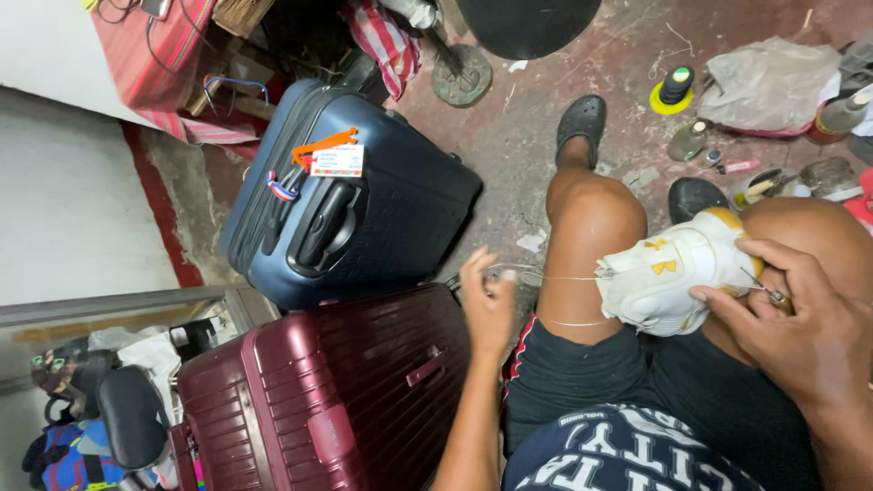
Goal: The person sits on the floor and sews a white and yellow sneaker using a needle and thread. They repeatedly push the needle through the shoe's upper and pull the thread tight to secure the stitching.
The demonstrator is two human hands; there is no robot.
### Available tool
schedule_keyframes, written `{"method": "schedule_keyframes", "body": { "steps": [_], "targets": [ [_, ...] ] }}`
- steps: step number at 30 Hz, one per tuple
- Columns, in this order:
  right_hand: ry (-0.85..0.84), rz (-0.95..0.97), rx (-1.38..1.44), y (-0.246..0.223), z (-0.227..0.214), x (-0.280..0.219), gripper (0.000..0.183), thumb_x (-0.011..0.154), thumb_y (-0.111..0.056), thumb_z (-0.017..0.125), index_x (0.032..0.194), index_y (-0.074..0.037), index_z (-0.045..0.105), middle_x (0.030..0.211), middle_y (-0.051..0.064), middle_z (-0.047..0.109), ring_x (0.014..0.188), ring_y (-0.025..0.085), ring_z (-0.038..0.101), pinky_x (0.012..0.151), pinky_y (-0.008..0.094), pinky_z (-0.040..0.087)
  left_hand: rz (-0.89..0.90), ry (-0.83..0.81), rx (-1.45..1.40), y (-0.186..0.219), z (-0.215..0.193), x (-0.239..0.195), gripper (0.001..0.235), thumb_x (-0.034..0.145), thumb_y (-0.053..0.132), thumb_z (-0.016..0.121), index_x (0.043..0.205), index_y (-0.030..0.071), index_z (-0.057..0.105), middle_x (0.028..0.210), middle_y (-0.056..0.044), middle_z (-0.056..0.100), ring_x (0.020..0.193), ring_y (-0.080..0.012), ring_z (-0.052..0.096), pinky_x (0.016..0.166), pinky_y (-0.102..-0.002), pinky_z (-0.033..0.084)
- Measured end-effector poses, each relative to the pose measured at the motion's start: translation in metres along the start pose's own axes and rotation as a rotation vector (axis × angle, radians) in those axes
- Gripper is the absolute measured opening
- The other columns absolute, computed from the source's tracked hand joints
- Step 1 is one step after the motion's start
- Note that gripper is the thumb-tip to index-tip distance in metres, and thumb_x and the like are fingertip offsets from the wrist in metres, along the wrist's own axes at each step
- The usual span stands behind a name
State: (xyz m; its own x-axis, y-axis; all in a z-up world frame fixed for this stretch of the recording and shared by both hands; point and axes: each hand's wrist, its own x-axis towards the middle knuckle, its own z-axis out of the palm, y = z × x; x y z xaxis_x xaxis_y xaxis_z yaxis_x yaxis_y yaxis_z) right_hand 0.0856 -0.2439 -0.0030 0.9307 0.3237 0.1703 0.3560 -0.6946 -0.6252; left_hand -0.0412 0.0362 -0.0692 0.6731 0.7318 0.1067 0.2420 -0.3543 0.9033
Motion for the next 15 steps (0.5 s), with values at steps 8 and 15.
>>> {"method": "schedule_keyframes", "body": {
  "steps": [8, 15],
  "targets": [
    [-0.088, -0.168, 0.109, 0.045, 0.002, -0.010, 0.111, 0.059, -0.008, 0.088, 0.156, 0.007, 0.037, 0.149, 0.026, 0.050, 0.125, 0.038, 0.060, 0.100, 0.041, 0.052, 0.437, -0.326, 0.118, 0.095, 0.027, -0.017, 0.041, 0.093, 0.016, 0.073, 0.131, 0.005, 0.062, 0.124, -0.016, 0.067, 0.111, -0.0334, 0.069, 0.094, -0.038, 0.057],
    [-0.429, -0.011, -0.309, 0.052, -0.076, 0.012, 0.098, 0.072, -0.009, 0.082, 0.161, -0.016, 0.043, 0.125, 0.019, 0.063, 0.105, 0.038, 0.067, 0.084, 0.043, 0.054, 0.358, -0.333, 0.198, 0.079, 0.035, -0.014, 0.033, 0.088, 0.020, 0.075, 0.119, 0.008, 0.068, 0.089, -0.011, 0.062, 0.079, -0.0312, 0.064, 0.069, -0.041, 0.051]
  ]
}}
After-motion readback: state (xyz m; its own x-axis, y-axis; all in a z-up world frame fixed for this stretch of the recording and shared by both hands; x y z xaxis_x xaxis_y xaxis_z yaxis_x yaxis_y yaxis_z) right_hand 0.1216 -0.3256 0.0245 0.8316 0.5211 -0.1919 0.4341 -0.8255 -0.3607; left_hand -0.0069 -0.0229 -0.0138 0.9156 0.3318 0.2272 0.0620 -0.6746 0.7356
